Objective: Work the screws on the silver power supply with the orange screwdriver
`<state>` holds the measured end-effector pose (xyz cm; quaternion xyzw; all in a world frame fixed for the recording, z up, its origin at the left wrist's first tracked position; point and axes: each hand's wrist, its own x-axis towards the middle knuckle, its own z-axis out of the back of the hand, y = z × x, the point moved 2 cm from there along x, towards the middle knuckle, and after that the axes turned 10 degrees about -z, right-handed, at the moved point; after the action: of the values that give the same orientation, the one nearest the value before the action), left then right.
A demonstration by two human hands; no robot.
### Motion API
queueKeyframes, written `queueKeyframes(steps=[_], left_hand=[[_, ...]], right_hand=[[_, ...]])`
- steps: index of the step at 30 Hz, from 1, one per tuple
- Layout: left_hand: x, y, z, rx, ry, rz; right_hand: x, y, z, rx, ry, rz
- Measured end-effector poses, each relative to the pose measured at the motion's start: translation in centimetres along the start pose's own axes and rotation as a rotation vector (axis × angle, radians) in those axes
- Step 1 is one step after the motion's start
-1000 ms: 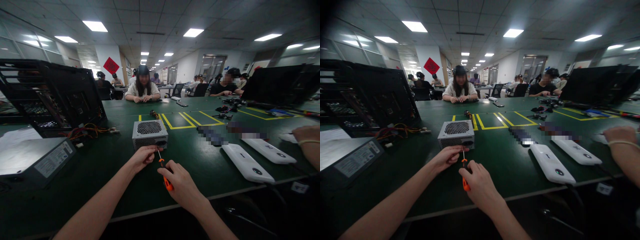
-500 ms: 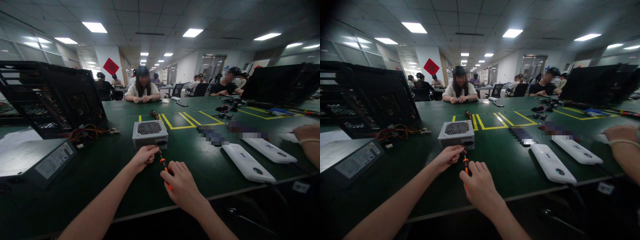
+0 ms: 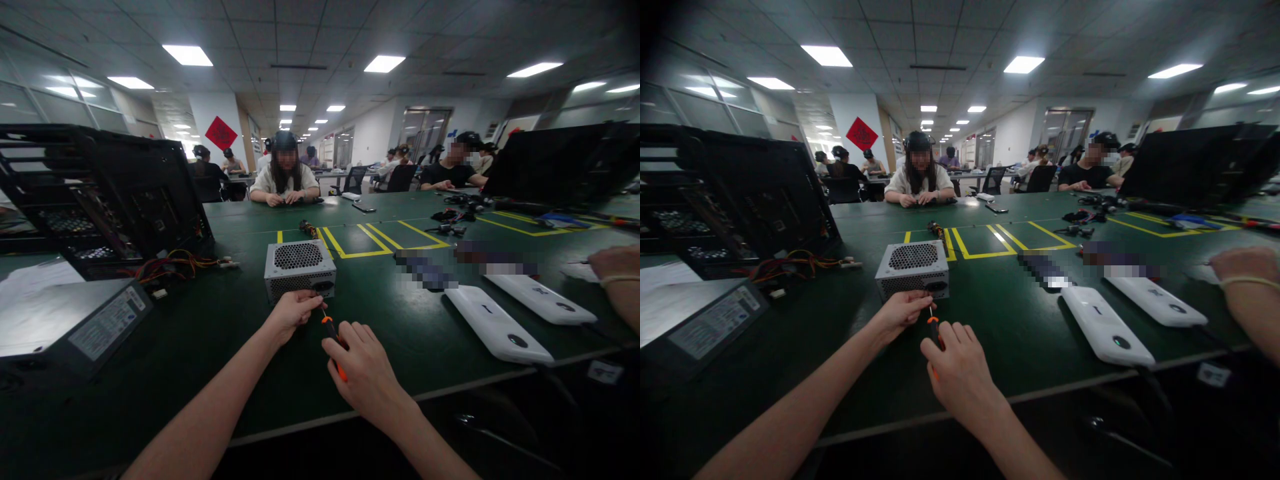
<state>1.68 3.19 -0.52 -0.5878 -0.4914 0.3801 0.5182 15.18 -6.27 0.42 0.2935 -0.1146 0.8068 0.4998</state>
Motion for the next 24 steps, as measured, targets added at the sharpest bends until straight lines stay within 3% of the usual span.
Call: queueKeyframes(steps=[4, 9, 24], left_hand=[[0.07, 0.06, 0.24, -0.052, -0.022, 0.036], [0.11, 0.06, 0.32, -0.111, -0.022, 0.090], [0.20, 0.12, 0.12, -0.076, 0.001, 0.079]], right_hand=[[0.05, 0.27, 0.05, 0.093, 0.068, -0.028], [-0.10, 0.01, -0.42, 0.074, 0.032, -0.029], [-0.26, 0.05, -0.43, 0.044, -0.032, -0.010]])
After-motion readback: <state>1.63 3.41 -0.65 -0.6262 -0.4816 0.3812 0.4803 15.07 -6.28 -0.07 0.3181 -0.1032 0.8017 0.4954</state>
